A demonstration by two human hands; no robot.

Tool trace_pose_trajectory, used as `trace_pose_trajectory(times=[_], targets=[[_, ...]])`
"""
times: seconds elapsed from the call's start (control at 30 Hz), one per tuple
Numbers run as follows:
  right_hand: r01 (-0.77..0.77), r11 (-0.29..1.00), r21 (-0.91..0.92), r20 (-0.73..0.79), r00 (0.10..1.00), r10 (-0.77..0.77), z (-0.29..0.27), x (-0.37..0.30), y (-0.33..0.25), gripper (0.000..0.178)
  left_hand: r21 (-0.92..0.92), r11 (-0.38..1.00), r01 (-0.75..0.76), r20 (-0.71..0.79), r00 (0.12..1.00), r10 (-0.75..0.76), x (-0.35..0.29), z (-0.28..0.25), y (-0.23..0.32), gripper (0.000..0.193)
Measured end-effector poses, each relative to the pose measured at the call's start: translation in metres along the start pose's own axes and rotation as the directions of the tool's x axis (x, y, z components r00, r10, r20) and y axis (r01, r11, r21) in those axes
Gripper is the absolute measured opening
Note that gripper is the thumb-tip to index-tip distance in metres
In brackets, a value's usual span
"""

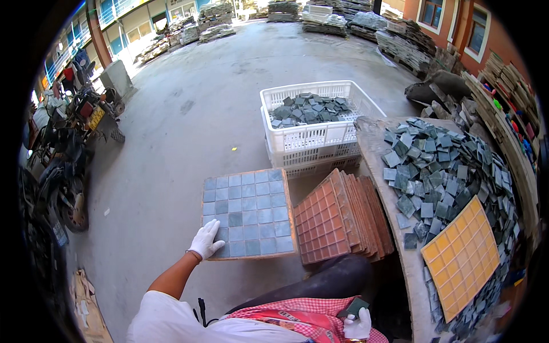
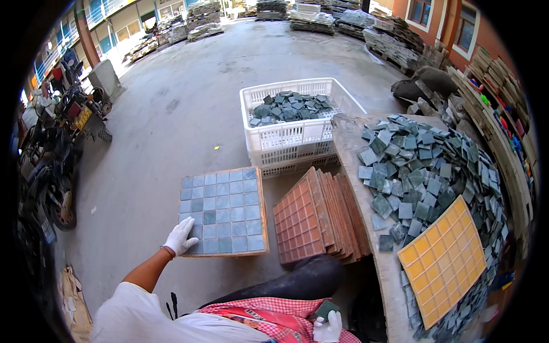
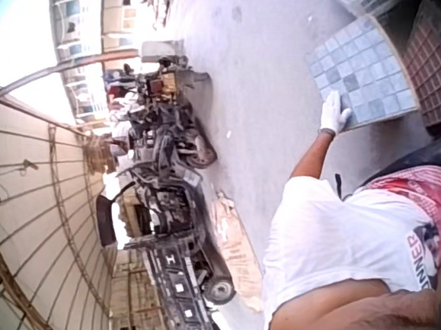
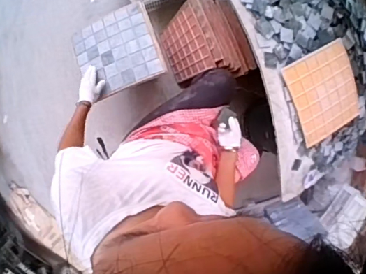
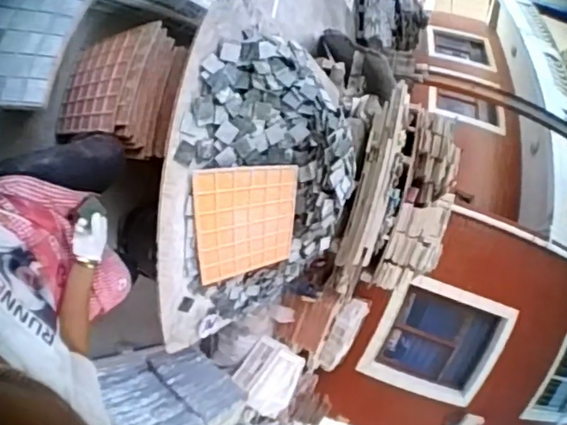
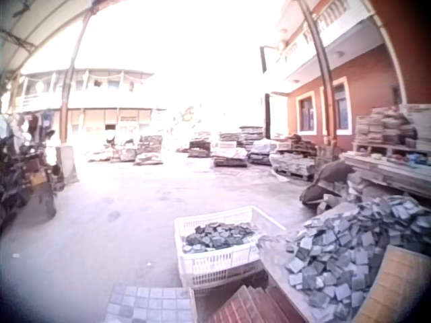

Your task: The person places small square tiles one by one onto a gridded board, filling the grid from a large pile of loose tiles. The person occasionally flips the board to check alignment and continues placing tiles until the grid is filled.

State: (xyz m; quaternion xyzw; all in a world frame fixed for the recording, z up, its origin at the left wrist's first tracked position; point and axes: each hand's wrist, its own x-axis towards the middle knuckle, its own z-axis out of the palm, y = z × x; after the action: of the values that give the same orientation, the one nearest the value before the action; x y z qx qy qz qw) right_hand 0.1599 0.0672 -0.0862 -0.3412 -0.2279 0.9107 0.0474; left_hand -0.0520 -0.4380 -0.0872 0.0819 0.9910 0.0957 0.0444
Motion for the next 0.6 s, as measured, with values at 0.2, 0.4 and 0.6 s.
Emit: trace_pose_trajectory(times=[0.2,0.4,0.6], targets=[[-0.007,0.999,-0.040,-0.008,1.000,0.006,-0.010,0.003,0.002,0.009,0.019,0.965,0.262,0.115,0.958,-0.263,-0.015,0.031,0.042,0.093],[-0.097,0.994,-0.052,-0.017,0.995,0.096,-0.020,0.017,0.009,0.010,0.005,0.939,0.343,0.075,0.937,-0.342,-0.013,0.039,0.052,0.096],[0.052,0.996,-0.073,0.070,0.996,-0.047,0.016,0.003,0.012,0.009,0.040,0.956,0.290,0.035,0.956,-0.291,0.001,0.045,0.067,0.096]])
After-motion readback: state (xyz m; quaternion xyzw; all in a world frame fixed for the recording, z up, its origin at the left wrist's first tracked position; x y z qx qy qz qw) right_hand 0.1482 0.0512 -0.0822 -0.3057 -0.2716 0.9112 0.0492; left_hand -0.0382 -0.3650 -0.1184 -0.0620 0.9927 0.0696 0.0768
